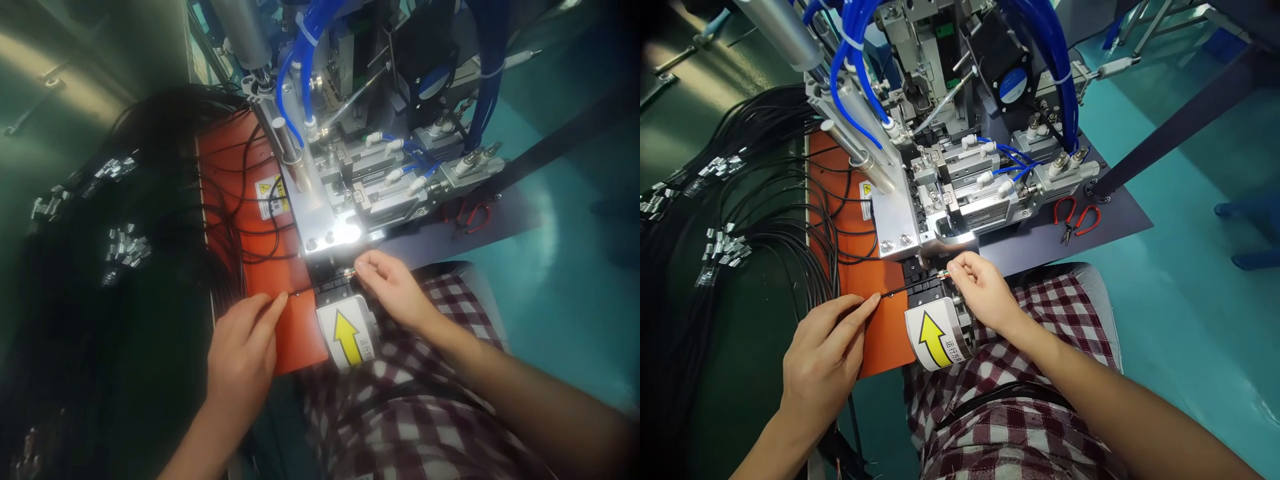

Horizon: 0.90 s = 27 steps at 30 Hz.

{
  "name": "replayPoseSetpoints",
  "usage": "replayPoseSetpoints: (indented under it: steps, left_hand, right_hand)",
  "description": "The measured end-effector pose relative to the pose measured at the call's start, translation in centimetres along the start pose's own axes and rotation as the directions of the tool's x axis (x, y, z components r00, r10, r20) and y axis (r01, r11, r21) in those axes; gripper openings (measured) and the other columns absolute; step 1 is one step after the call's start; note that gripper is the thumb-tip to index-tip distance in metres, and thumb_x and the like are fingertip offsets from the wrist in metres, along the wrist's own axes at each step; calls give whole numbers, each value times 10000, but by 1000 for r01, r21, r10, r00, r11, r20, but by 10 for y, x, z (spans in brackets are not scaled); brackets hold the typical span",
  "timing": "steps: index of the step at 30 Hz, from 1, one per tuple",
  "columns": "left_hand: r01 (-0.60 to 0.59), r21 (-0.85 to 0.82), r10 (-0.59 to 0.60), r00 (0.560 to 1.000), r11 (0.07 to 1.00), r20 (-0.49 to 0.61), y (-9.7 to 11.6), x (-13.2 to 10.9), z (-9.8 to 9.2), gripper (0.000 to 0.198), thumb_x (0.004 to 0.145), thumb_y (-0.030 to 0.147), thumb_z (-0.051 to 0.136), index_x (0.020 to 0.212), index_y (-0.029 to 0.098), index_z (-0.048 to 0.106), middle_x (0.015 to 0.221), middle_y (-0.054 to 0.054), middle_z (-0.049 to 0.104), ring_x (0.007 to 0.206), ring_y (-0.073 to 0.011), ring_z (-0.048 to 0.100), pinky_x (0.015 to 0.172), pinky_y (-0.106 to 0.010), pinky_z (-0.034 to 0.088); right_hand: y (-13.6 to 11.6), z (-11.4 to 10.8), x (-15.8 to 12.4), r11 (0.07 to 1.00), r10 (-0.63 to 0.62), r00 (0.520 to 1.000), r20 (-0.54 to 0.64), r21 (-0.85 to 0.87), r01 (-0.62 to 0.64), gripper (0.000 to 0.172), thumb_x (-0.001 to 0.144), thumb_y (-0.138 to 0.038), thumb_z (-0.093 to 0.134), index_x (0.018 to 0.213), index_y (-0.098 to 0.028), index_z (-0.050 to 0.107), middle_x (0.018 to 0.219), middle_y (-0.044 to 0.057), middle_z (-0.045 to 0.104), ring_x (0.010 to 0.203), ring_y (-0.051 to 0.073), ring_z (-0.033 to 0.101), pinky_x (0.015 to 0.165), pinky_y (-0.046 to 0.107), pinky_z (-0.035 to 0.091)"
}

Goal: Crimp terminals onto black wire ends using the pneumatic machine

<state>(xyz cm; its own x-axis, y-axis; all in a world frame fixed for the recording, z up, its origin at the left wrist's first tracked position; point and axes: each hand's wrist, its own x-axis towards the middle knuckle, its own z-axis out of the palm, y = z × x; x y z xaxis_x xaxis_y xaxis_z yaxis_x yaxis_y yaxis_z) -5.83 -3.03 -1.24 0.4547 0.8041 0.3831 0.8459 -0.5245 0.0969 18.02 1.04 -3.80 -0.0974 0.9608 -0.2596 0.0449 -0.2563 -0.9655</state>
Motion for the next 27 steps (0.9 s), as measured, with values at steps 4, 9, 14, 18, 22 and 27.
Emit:
replayPoseSetpoints:
  steps: [4,9,14,18,22,27]
  left_hand:
    - [38,-1,-38,999,999,-3,0,1,1,418,858,9,487,1199,225,595,1010,-102,628,942,-238,607,771,-356,491]
    - [47,1,-47,999,999,-22,2,1,2,402,867,23,494,1202,224,589,1012,-99,632,935,-231,612,774,-358,506]
    - [60,4,-60,998,998,-37,2,0,2,401,862,15,500,1186,230,602,1007,-86,638,937,-223,620,788,-354,519]
    - [35,38,-33,999,999,-42,2,0,1,381,838,0,532,1161,186,610,1004,-103,652,937,-234,625,784,-352,520]
    - [12,97,-7,999,995,-54,3,2,-1,349,823,8,562,1130,161,625,969,-112,672,904,-245,631,750,-352,511]
    - [3,153,8,998,988,-69,3,5,-2,267,840,65,572,1069,185,641,908,-86,688,835,-235,635,722,-359,504]
  right_hand:
    - [4,-3,-1,995,40,999,26,94,-42,336,943,-441,420,754,-185,527,607,-45,455,490,91,355,469,232,311]
    - [1,2,-1,1000,15,1000,3,7,-15,355,952,-440,402,722,-191,507,605,-45,452,504,98,371,503,244,325]
    - [-2,6,-3,999,2,999,-36,-39,-3,291,901,-397,492,687,-202,463,604,-53,411,531,101,360,502,240,305]
    - [-2,7,-5,1000,0,999,-39,-21,0,227,888,-346,518,719,-202,470,596,-66,363,522,96,320,494,240,282]
    - [-1,7,-5,1000,-22,999,-40,-10,22,214,901,-315,502,723,-201,470,615,-58,380,538,98,329,500,242,286]
    - [-2,7,-4,999,-44,998,-50,-14,44,207,893,-292,517,713,-201,472,618,-52,393,555,103,356,511,243,300]
